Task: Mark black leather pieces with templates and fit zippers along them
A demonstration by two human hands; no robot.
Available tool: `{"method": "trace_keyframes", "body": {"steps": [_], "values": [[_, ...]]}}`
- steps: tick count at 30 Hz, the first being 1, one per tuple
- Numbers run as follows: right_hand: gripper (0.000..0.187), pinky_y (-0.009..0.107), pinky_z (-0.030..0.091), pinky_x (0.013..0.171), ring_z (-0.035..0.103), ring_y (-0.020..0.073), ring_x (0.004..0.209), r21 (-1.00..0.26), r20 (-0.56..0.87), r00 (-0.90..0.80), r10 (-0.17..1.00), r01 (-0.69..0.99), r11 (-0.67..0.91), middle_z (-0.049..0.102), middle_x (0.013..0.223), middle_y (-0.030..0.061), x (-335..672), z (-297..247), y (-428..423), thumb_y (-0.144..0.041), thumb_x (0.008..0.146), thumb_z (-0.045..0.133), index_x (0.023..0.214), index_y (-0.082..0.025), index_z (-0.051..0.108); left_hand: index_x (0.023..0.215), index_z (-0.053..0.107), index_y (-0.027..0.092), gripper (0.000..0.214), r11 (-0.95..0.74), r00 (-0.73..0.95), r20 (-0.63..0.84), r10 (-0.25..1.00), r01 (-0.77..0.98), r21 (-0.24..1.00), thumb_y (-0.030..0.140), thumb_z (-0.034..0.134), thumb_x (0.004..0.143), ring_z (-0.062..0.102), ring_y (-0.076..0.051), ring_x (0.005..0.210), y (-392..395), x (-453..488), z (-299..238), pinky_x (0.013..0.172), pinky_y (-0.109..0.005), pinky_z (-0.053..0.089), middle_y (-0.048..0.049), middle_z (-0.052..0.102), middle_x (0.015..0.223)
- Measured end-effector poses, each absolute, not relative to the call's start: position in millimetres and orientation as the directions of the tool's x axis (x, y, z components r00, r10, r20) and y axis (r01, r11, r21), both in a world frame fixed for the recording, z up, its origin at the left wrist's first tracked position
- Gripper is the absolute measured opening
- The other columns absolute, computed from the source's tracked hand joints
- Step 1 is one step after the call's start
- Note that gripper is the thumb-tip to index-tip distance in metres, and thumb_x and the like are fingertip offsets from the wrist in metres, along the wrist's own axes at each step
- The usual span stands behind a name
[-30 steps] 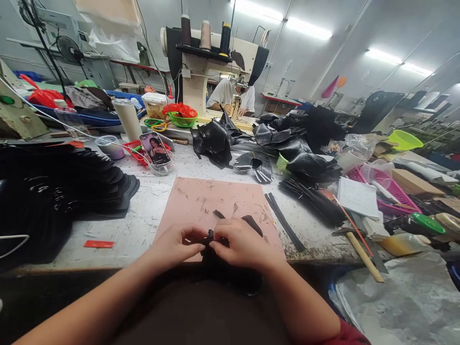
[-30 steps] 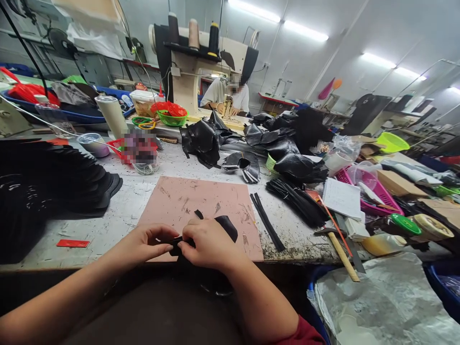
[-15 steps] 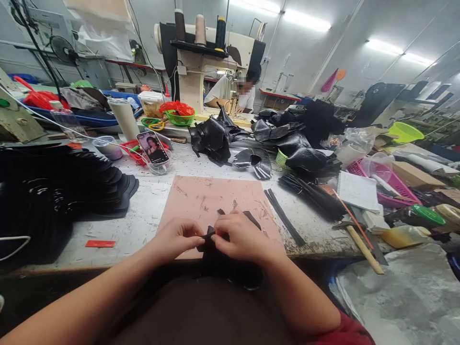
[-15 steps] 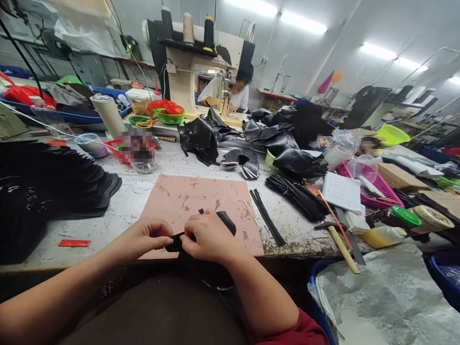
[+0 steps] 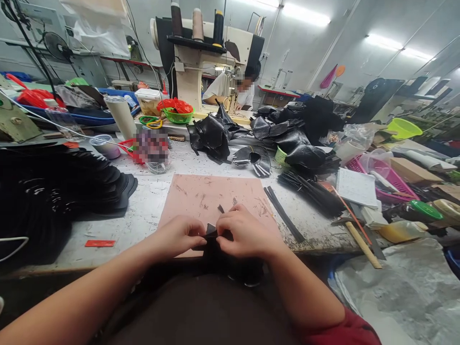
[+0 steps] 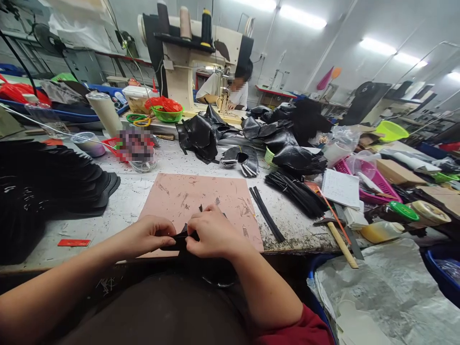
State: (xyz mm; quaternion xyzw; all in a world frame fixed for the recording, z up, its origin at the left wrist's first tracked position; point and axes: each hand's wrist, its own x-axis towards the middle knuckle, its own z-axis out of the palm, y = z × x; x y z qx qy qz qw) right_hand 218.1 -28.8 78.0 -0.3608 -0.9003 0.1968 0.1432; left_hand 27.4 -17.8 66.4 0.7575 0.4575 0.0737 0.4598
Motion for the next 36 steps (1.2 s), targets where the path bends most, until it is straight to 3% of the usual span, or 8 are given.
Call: {"method": "trace_keyframes", "body": {"steps": [8,18,24,28,36], "values": [[0.008,0.029,0.028,0.080,0.049,0.0091,0.061,-0.460,0.085,-0.699,0.710,0.605,0.650,0.060,0.064,-0.0023,218.5,77.2,-25.7,-0.014,0.072,0.052,0.064,-0.015,0.053,0.077,0.064,0.016,0.019,-0.242,0.633,-0.308,0.710,0.631,0.737,0.025,0.048,0.072,0.055,-0.014,0.068,-15.8,27.1,72.0,0.061,-0.020,0.038,0.0009,0.063,0.071],[0.010,0.029,0.028,0.076,0.050,0.0103,0.062,-0.405,0.070,-0.688,0.722,0.642,0.651,0.061,0.065,-0.0010,213.8,78.2,-26.3,-0.015,0.073,0.050,0.065,-0.015,0.055,0.091,0.062,0.020,0.025,-0.332,0.725,-0.299,0.621,0.589,0.737,0.020,0.045,0.072,0.049,-0.011,0.064,-9.0,25.5,68.8,0.058,-0.018,0.035,0.0039,0.059,0.070],[0.011,0.031,0.029,0.076,0.052,0.0134,0.065,-0.299,0.021,-0.686,0.727,0.690,0.659,0.063,0.068,0.0035,205.8,81.7,-31.7,-0.015,0.073,0.049,0.066,-0.014,0.057,0.079,0.062,0.017,0.017,-0.469,0.772,-0.248,0.586,0.572,0.673,0.018,0.048,0.069,0.050,-0.012,0.066,-8.3,36.1,77.6,0.057,-0.019,0.034,0.0021,0.059,0.072],[0.012,0.028,0.032,0.073,0.053,0.0127,0.064,-0.349,-0.001,-0.665,0.747,0.700,0.623,0.063,0.066,0.0014,215.5,85.7,-28.5,-0.019,0.074,0.051,0.069,-0.015,0.061,0.067,0.061,0.015,0.016,-0.385,0.701,-0.292,0.651,0.636,0.668,0.024,0.048,0.071,0.050,-0.012,0.061,-9.7,37.4,72.8,0.055,-0.020,0.033,0.0026,0.057,0.061],[0.017,0.021,0.032,0.053,0.053,0.0115,0.062,-0.514,-0.150,-0.633,0.759,0.706,0.487,0.065,0.070,0.0009,235.3,84.8,-16.7,-0.022,0.074,0.050,0.079,-0.017,0.064,0.075,0.062,0.018,0.014,-0.266,0.680,-0.325,0.657,0.612,0.745,0.023,0.050,0.070,0.050,-0.011,0.060,-11.1,33.3,69.5,0.053,-0.018,0.033,0.0053,0.058,0.062]]}}
